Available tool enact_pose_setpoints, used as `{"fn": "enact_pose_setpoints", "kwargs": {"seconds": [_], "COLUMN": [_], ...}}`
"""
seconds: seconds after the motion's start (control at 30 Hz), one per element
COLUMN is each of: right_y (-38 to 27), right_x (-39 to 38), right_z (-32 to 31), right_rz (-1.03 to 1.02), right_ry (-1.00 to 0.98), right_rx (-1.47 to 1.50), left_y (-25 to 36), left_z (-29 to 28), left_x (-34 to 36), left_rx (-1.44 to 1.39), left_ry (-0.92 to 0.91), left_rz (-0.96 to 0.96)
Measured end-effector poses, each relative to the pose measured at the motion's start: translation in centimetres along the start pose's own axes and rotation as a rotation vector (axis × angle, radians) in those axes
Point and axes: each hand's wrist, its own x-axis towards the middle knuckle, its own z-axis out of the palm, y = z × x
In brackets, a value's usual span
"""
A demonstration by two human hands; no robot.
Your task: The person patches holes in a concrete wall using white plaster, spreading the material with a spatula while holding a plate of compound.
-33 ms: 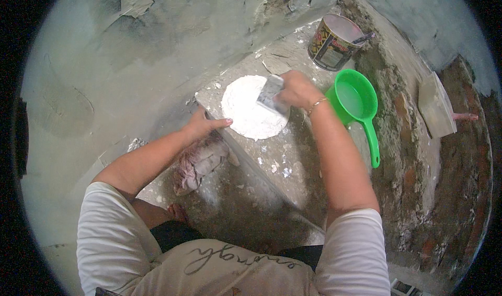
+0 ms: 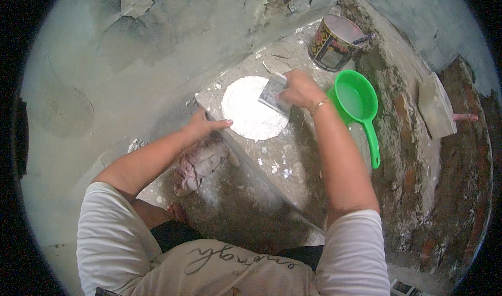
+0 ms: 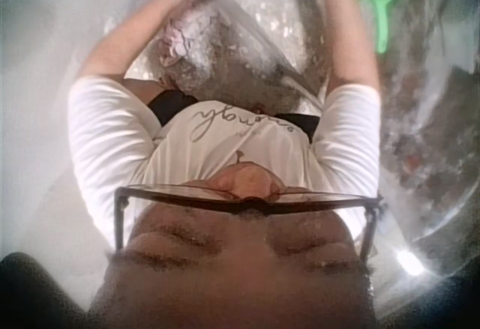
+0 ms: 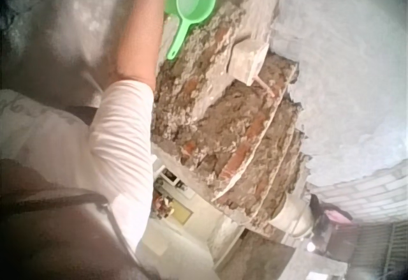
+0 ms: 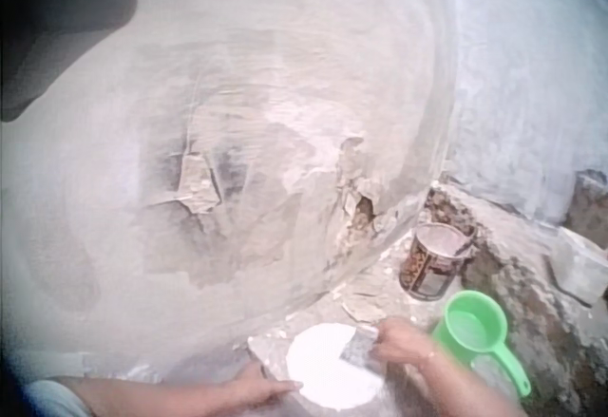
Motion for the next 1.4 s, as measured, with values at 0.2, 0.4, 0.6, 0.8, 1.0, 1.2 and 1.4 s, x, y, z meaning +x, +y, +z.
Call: {"fn": "enact_pose_setpoints", "kwargs": {"seconds": [0.2, 0.4, 0.6, 0.8, 1.0, 1.2, 1.4], "right_y": [-5.2, -6.6, -7.9, -5.6, -6.4, -5.2, -7.5], "right_x": [-2.0, -4.8, -4.4, -2.9, -5.3, -0.8, -5.5], "right_z": [1.5, 8.4, 3.6, 7.1, 6.6, 5.0, 8.4], "right_rz": [0.088, -0.070, 0.041, -0.108, -0.144, -0.111, -0.308], "right_ry": [0.347, 0.302, 0.318, 0.316, 0.336, 0.416, 0.202], "right_rx": [-0.408, -0.474, -0.344, -0.463, -0.352, -0.360, -0.435], "left_y": [0.0, 0.8, -0.1, -0.2, -1.1, 0.3, 0.3], "left_z": [-0.3, 0.1, -0.2, 0.6, -0.1, 0.5, -0.1], "left_x": [-1.2, -1.6, -1.2, -0.8, -0.7, -0.8, -1.1], "left_rx": [-0.045, -0.024, 0.013, -0.020, 0.033, 0.045, 0.080], "left_ry": [0.020, 0.009, 0.025, 0.032, 0.060, 0.021, -0.003], "left_rz": [0.033, 0.023, 0.021, 0.068, 0.050, 0.008, 0.004]}}
